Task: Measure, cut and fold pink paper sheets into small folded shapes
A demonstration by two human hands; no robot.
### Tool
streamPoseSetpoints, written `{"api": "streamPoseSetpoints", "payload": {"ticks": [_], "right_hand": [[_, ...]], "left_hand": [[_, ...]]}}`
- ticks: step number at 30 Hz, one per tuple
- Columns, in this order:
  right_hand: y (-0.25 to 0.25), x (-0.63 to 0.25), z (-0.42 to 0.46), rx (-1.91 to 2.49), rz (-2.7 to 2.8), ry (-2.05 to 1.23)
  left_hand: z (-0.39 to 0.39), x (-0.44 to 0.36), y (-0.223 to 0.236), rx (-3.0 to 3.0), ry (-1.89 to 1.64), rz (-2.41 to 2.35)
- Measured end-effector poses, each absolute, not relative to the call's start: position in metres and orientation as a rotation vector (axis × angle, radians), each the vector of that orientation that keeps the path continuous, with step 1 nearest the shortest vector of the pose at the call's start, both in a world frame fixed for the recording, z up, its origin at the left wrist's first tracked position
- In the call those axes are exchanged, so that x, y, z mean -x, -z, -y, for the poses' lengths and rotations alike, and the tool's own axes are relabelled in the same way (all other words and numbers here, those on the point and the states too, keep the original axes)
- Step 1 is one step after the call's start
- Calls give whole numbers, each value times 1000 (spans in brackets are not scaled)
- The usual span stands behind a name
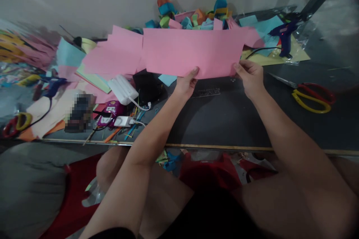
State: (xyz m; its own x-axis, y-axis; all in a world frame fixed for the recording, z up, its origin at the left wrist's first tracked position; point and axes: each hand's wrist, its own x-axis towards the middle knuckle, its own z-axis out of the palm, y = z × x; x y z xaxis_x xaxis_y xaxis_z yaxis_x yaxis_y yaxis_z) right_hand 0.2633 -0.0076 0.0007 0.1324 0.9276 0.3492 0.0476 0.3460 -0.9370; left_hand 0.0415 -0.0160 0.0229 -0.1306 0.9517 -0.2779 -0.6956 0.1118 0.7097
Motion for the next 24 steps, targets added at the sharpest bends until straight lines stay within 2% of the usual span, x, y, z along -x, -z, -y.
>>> {"api": "streamPoseSetpoints", "payload": {"ticks": [4, 14, 24], "right_hand": [[-4, -261, 11, 1063, 1274, -978], [-7, -259, 14, 1051, 1317, -965], [-5, -256, 16, 1060, 1316, -982]], "left_hand": [[15, -42, -21, -399, -1485, -878], [31, -49, -33, -380, -1308, -807], [28, -58, -34, -278, -1437, -958]]}}
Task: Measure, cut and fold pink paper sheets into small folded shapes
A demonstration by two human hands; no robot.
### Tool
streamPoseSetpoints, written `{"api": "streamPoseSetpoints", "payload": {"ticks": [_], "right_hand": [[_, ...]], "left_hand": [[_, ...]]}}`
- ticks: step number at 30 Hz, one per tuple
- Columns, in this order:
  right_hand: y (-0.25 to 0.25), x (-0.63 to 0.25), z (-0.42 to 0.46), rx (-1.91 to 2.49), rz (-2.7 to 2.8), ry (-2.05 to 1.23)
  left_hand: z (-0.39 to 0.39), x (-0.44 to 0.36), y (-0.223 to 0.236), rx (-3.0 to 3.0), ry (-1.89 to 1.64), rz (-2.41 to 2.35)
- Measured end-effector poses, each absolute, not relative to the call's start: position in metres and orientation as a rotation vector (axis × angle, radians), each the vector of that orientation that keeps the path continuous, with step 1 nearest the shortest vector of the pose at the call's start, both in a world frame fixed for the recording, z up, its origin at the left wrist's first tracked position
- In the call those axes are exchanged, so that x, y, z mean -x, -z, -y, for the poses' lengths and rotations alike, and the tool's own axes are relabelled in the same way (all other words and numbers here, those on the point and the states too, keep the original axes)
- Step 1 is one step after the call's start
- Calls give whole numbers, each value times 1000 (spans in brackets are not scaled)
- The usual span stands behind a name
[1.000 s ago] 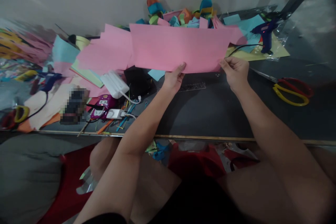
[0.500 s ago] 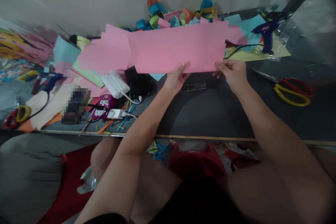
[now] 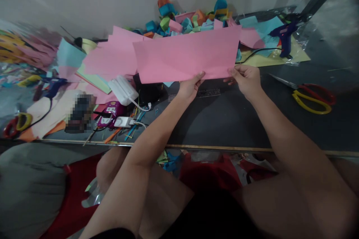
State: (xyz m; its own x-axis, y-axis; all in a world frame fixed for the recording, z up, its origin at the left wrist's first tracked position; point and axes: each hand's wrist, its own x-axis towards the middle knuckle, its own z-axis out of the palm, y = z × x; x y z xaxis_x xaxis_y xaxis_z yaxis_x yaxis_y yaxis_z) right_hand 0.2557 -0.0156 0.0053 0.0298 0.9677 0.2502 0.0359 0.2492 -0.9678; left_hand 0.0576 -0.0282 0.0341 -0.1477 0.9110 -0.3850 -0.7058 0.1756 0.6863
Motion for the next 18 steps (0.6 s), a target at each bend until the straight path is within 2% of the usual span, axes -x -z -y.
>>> {"api": "streamPoseSetpoints", "payload": {"ticks": [18], "right_hand": [[-6, -264, 11, 1176, 1215, -915]], "left_hand": [[22, -51, -31, -299, -1607, -1008]]}}
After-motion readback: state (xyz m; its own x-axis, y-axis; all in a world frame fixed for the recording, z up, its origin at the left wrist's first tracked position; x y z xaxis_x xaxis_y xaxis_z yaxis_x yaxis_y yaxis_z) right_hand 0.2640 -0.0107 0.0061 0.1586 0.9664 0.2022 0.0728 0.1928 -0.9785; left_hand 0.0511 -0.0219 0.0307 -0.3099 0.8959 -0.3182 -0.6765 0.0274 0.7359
